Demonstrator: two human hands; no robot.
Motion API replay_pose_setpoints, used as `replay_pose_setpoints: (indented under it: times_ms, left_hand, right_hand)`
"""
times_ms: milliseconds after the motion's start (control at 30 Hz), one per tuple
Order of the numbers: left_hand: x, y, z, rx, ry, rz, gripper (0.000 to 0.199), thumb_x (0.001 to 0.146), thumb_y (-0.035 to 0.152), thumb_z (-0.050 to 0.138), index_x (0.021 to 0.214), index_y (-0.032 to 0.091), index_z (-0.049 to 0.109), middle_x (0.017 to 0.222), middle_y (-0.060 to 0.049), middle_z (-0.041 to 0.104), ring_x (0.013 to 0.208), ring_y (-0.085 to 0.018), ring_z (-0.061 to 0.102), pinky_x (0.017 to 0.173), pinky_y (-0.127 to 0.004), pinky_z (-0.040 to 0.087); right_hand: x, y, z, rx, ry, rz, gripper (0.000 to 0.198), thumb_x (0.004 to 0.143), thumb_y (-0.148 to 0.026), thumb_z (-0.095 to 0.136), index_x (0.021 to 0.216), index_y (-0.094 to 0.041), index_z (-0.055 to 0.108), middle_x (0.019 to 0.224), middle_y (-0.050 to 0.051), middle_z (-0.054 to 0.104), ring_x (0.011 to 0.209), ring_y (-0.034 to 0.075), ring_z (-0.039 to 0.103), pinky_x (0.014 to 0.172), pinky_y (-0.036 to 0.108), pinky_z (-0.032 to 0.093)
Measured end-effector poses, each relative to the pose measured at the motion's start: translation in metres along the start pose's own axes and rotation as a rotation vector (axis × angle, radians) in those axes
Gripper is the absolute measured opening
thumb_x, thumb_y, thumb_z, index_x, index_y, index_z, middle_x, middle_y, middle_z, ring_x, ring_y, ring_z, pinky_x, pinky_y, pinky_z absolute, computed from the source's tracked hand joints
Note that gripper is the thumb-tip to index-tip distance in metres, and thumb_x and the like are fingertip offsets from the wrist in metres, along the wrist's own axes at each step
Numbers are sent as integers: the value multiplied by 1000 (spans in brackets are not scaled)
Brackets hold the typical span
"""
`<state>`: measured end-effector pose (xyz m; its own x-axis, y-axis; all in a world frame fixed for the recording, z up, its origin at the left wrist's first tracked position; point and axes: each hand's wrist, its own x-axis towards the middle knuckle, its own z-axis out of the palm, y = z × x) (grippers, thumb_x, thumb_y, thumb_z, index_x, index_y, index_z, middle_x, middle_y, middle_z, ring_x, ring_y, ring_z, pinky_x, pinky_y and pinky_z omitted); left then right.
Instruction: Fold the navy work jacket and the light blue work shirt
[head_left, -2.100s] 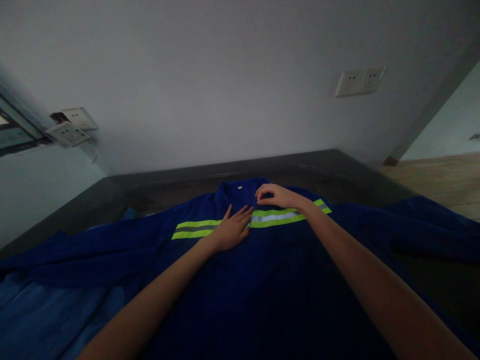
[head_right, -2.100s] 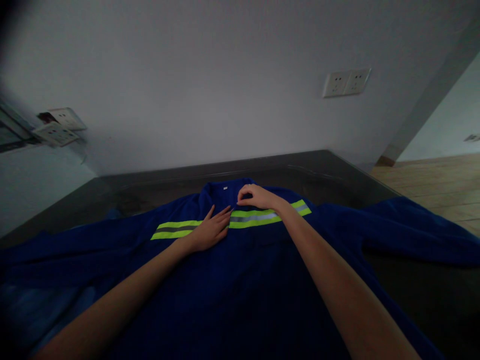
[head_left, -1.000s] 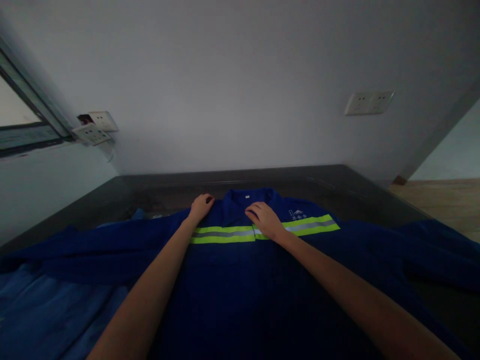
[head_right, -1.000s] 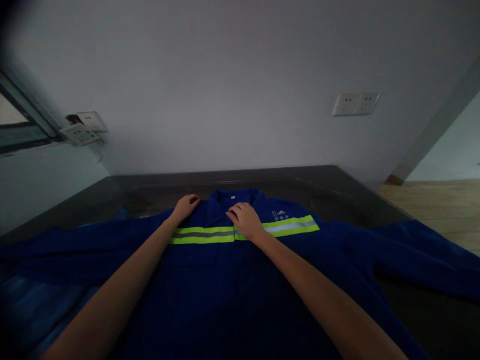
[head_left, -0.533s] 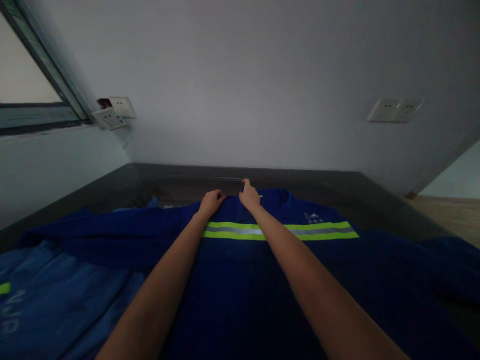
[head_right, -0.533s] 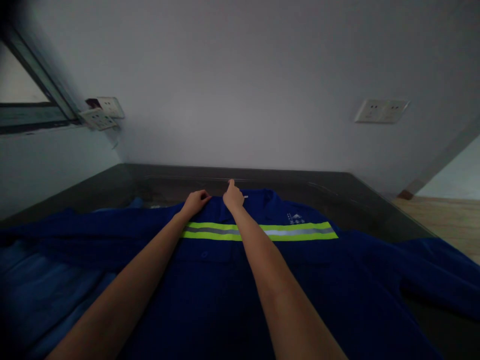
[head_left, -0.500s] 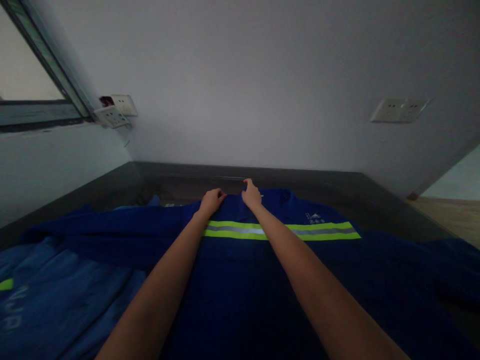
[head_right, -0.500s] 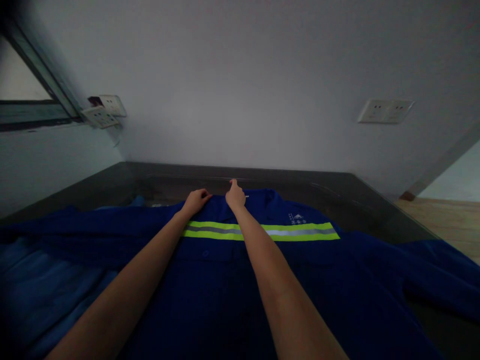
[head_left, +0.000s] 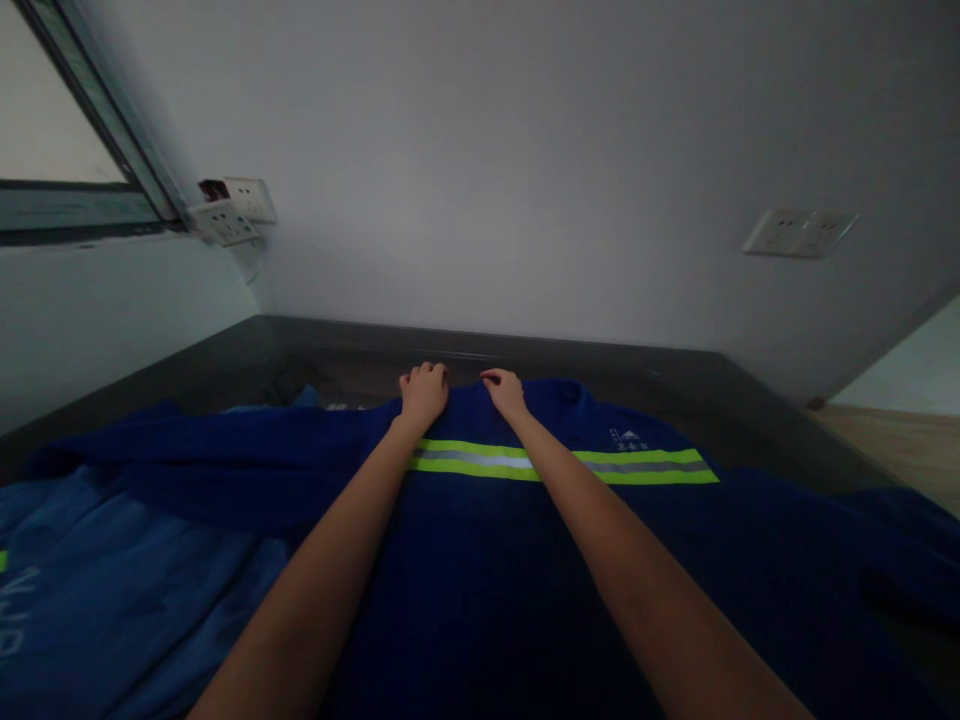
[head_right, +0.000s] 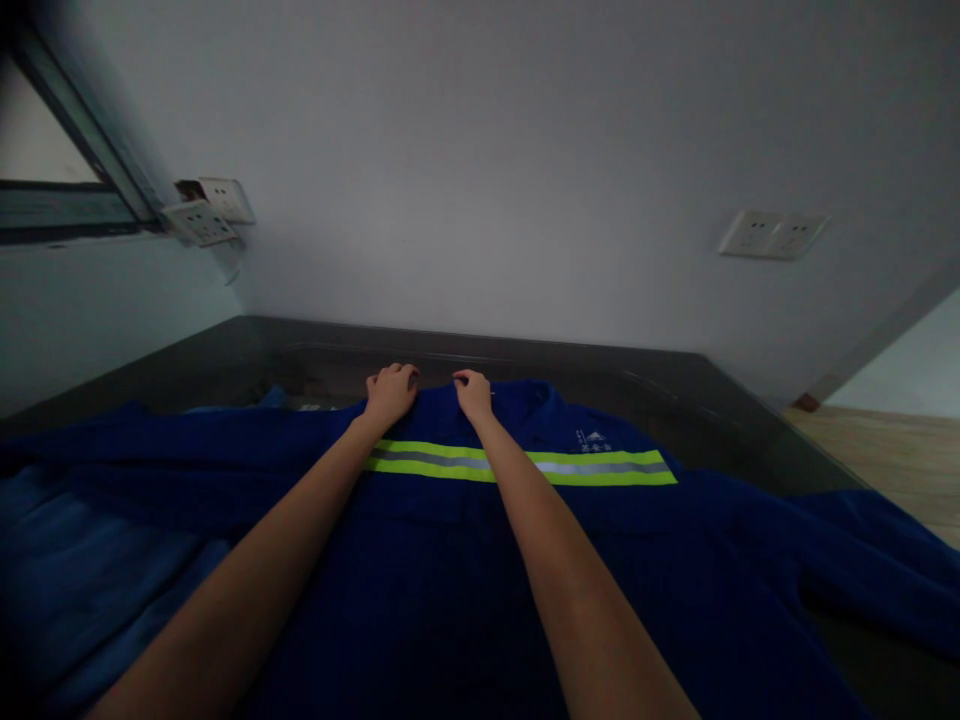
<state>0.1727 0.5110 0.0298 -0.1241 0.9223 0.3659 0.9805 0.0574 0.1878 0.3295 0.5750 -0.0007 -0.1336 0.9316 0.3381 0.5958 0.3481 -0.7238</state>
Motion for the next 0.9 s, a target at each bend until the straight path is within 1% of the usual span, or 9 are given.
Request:
replay_pose_setpoints:
  times_ms: [67, 167, 267, 333, 433, 533, 700, 800, 900]
  left_hand:
    - [1, 14, -7, -40, 34, 61, 26, 88, 22, 47, 111, 24, 60, 116, -9, 60, 111, -27, 53, 94, -44, 40]
    - [-1, 38, -13, -110, -12, 196, 26, 90, 24, 45, 112, 23, 60, 116, -8, 60, 110, -24, 53, 93, -39, 42]
    - [-12, 56, -4, -147, -58, 356, 30, 92, 27, 44, 118, 23, 58, 125, -8, 57, 116, -23, 50, 98, -38, 40]
    - [-20, 59, 8, -160, -45, 424, 35, 94, 33, 42, 126, 25, 53, 135, -7, 50, 124, -23, 45, 104, -40, 35]
    - [-26, 54, 27, -175, -53, 392, 50, 95, 45, 37, 140, 24, 38, 148, -9, 37, 135, -24, 35, 110, -42, 28]
    - [-24, 47, 38, -188, -112, 316, 67, 94, 51, 33, 148, 13, 22, 152, -15, 29, 139, -25, 28, 112, -41, 26]
    - [-22, 46, 35, -104, -185, 267, 68, 95, 51, 29, 146, 6, 26, 152, -16, 26, 142, -26, 22, 115, -41, 23]
    - [-27, 51, 31, -64, -208, 248, 69, 95, 51, 28, 146, 6, 26, 153, -16, 24, 142, -27, 20, 115, -43, 22]
    - [-33, 57, 28, -61, -234, 247, 68, 95, 51, 26, 147, 8, 23, 154, -15, 21, 143, -26, 19, 114, -45, 21]
  right_hand:
    - [1, -4, -2, -35, -19, -25, 20, 80, -15, 59, 96, -18, 69, 104, 6, 70, 99, 19, 62, 92, 30, 44]
    - [7, -6, -19, -80, -27, -56, 23, 83, -19, 56, 103, -17, 67, 100, 7, 69, 95, 20, 62, 90, 32, 44]
    - [13, 4, -56, -177, -15, -143, 27, 85, -15, 47, 105, -16, 66, 97, 8, 67, 92, 20, 60, 88, 33, 44]
    - [14, 20, -87, -269, -18, -230, 30, 83, -10, 44, 98, -16, 68, 93, 8, 66, 89, 20, 59, 87, 33, 44]
    - [8, 51, -128, -345, 14, -278, 30, 78, -7, 42, 89, -17, 69, 87, 8, 65, 86, 20, 58, 85, 34, 44]
    - [-11, 78, -153, -314, 97, -240, 26, 82, -17, 43, 91, -16, 67, 88, 9, 65, 83, 22, 59, 82, 36, 46]
    - [-56, 96, -162, -241, 242, -256, 32, 90, -32, 39, 100, -16, 65, 100, 11, 65, 93, 23, 60, 87, 39, 47]
    - [-75, 95, -157, -294, 156, -260, 39, 93, -37, 36, 114, -15, 61, 113, 13, 63, 107, 24, 57, 97, 41, 43]
    - [-81, 92, -148, -392, -10, -174, 52, 94, -40, 32, 134, -11, 47, 135, 15, 52, 126, 23, 47, 107, 40, 34]
